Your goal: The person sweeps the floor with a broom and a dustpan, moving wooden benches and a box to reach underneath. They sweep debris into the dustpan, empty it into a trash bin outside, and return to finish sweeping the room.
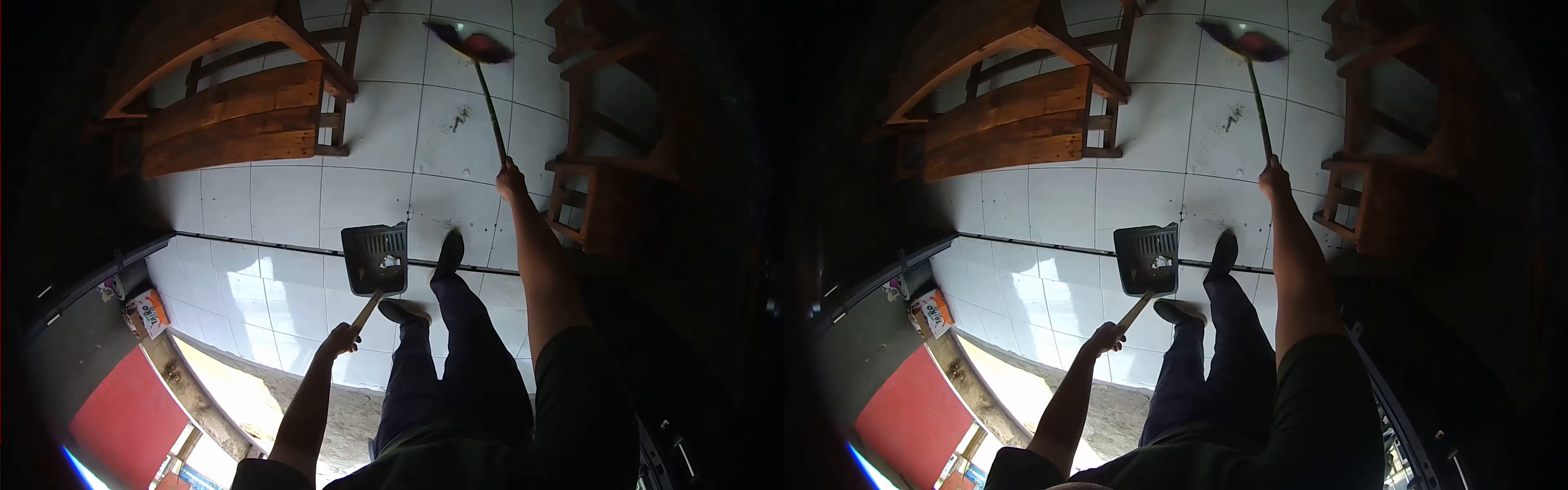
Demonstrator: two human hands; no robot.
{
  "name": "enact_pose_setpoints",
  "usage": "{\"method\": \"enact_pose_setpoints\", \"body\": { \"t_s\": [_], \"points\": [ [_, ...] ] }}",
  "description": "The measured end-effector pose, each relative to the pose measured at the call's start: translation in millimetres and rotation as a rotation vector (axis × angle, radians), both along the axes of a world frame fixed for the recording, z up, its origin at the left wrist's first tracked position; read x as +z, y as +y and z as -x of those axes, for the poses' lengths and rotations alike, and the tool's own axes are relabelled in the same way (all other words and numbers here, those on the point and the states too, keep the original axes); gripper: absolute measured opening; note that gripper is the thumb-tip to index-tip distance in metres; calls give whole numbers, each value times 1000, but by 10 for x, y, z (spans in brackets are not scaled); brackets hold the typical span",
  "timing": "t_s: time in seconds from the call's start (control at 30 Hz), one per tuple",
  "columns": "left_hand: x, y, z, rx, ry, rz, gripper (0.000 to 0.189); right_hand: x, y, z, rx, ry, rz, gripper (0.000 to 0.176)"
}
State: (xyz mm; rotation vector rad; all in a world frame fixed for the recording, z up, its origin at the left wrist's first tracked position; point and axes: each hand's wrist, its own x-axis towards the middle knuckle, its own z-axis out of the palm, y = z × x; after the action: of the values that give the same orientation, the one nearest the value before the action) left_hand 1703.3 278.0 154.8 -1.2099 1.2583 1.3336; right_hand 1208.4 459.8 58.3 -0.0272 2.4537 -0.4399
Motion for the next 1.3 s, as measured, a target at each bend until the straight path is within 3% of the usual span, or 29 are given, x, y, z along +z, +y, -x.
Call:
{"method": "enact_pose_setpoints", "body": {
  "t_s": [0.13,0.27,0.33,0.47,0.53,0.57,0.6,0.63,0.67,0.73,0.8,0.83,0.87,0.93,1.03,1.07,1.13,1.2,1.3],
  "points": [
    [-231,175,-102,-16,-25,22,40,62,292,-393,104,58,-85,26],
    [-197,396,-530,74,29,81,40,269,1201,-1875,143,4,-40,34],
    [-228,409,-818,-163,138,143,27,449,1664,-2681,150,-100,-124,42],
    [-150,399,-1112,-159,95,209,22,877,2097,-3844,115,-248,-165,42],
    [-132,374,-1295,-100,147,213,24,898,2201,-4193,42,-189,-63,38],
    [-464,361,-1600,-285,345,252,26,838,2228,-4309,24,-42,75,37],
    [-449,362,-1655,-266,342,246,26,782,2268,-4426,17,101,211,37],
    [-430,364,-1710,-247,340,240,27,863,2203,-4438,-58,28,211,37],
    [-267,329,-1603,-67,155,172,27,929,2122,-4432,-77,-9,121,38],
    [-241,310,-1665,-108,123,162,30,920,2029,-4425,-87,25,103,38],
    [-1058,326,-2152,-1298,553,267,35,801,1980,-4368,-91,52,78,39],
    [-988,407,-2099,-524,149,277,40,829,1899,-4321,-103,58,120,39],
    [-1499,451,-2356,-828,243,284,46,819,1824,-4260,-117,41,115,39],
    [-1107,537,-2085,-1033,308,325,27,724,1729,-4170,-109,84,104,38],
    [-1118,704,-1919,-526,41,366,30,527,1572,-4071,19,175,122,30],
    [-1136,779,-1857,-452,-16,382,32,462,1546,-4059,47,164,115,30],
    [-1204,875,-1778,-437,-27,357,37,309,1437,-4009,-72,-145,-51,26],
    [-1382,971,-1768,-434,2,337,35,198,1445,-4054,8,-88,-46,24],
    [-1300,1068,-1606,-466,71,345,30,378,1374,-4095,-84,-186,34,22]
  ]
}}
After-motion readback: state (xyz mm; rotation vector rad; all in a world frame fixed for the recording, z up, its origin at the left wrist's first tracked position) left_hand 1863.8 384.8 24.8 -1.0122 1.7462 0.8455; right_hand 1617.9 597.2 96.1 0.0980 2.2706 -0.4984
